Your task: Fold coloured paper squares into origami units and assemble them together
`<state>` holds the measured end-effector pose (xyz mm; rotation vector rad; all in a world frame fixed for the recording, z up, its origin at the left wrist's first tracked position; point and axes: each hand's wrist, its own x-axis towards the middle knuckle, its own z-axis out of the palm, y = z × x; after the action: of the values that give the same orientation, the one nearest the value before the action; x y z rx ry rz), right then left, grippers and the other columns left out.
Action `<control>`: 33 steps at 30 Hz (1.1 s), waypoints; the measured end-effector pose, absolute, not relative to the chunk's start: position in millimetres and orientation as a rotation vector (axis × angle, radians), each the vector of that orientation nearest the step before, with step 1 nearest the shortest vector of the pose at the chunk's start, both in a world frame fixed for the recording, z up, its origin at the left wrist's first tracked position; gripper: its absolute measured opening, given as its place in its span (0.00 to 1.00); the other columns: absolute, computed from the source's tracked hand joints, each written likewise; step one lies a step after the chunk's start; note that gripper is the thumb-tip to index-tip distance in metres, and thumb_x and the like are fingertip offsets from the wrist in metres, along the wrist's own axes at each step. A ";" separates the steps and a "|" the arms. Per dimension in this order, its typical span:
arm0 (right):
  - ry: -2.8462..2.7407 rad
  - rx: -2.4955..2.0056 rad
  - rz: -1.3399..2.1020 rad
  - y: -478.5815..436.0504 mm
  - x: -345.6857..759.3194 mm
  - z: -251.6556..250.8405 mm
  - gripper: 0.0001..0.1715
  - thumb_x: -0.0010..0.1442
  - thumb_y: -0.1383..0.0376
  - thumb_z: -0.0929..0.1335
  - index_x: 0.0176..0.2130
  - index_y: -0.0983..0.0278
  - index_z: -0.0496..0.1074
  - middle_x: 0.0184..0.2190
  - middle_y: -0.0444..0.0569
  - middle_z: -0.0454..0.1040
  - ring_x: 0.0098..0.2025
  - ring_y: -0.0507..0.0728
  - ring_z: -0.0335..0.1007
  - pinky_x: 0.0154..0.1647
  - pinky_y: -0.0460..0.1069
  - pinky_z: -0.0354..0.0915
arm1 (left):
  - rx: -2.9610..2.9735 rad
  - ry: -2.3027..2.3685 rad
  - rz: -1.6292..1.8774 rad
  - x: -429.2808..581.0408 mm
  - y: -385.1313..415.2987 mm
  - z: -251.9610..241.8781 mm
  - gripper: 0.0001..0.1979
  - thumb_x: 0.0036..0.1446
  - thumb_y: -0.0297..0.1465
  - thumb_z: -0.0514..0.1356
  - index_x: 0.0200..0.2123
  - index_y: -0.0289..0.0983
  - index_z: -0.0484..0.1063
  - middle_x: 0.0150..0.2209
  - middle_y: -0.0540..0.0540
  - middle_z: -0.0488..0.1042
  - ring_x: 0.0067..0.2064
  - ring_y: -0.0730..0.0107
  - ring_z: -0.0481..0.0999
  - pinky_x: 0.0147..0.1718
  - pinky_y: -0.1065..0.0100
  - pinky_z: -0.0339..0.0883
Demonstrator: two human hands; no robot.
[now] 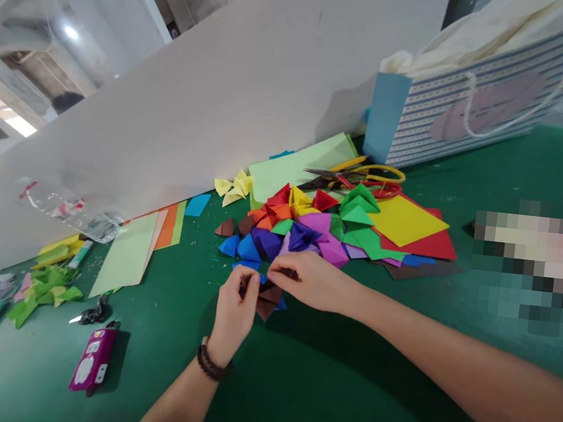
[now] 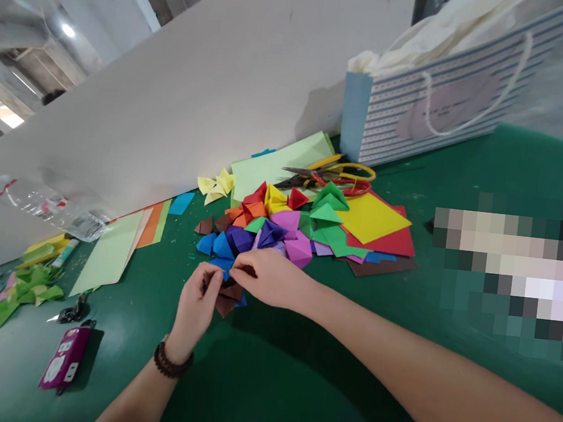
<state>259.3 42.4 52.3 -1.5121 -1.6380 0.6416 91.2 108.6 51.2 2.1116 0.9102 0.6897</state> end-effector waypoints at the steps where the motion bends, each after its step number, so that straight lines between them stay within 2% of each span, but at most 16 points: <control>1: -1.647 -1.512 0.640 42.2 259.5 52.5 0.14 0.61 0.64 0.62 0.26 0.64 0.70 0.22 0.44 0.72 0.24 0.50 0.63 0.26 0.46 0.53 | 2.100 0.906 0.679 91.1 108.3 51.5 0.10 0.62 0.34 0.53 0.30 0.37 0.67 0.28 0.51 0.68 0.31 0.73 0.67 0.32 0.72 0.61; 7: -1.680 -1.540 0.590 42.2 259.6 51.9 0.12 0.59 0.66 0.63 0.26 0.64 0.71 0.23 0.45 0.73 0.25 0.51 0.64 0.26 0.46 0.53 | 2.065 0.929 0.623 91.6 107.0 52.8 0.06 0.57 0.34 0.58 0.33 0.37 0.69 0.28 0.51 0.69 0.30 0.73 0.68 0.31 0.71 0.62; 13: -1.649 -1.515 0.749 40.5 262.2 54.6 0.09 0.57 0.65 0.65 0.32 0.64 0.75 0.29 0.46 0.78 0.30 0.52 0.71 0.30 0.45 0.59 | 2.024 0.938 0.624 91.6 107.5 50.1 0.05 0.56 0.33 0.59 0.32 0.37 0.70 0.27 0.51 0.71 0.30 0.73 0.69 0.32 0.72 0.62; 22: -1.717 -1.533 0.617 40.8 262.2 49.6 0.08 0.56 0.69 0.65 0.28 0.63 0.74 0.26 0.45 0.76 0.27 0.52 0.67 0.28 0.47 0.56 | 1.918 0.891 0.598 91.2 111.9 38.8 0.08 0.56 0.36 0.59 0.34 0.36 0.71 0.28 0.48 0.73 0.30 0.70 0.73 0.31 0.69 0.66; 29: -1.708 -1.558 0.783 37.6 264.9 50.7 0.11 0.60 0.63 0.63 0.32 0.63 0.73 0.29 0.45 0.77 0.30 0.53 0.70 0.29 0.47 0.60 | 1.873 0.875 0.620 92.5 109.4 39.5 0.06 0.55 0.34 0.60 0.33 0.37 0.72 0.25 0.50 0.72 0.28 0.71 0.71 0.30 0.70 0.66; 33: -1.767 -1.654 0.749 33.8 263.8 54.7 0.14 0.62 0.58 0.63 0.34 0.62 0.73 0.29 0.45 0.75 0.29 0.52 0.68 0.29 0.47 0.59 | 1.828 0.820 0.616 91.3 109.1 43.9 0.03 0.51 0.31 0.63 0.30 0.37 0.74 0.27 0.51 0.73 0.31 0.71 0.71 0.33 0.71 0.66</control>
<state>263.8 33.8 54.7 -1.6538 -1.7667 0.7494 91.3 109.1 43.9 1.8284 0.8196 0.6165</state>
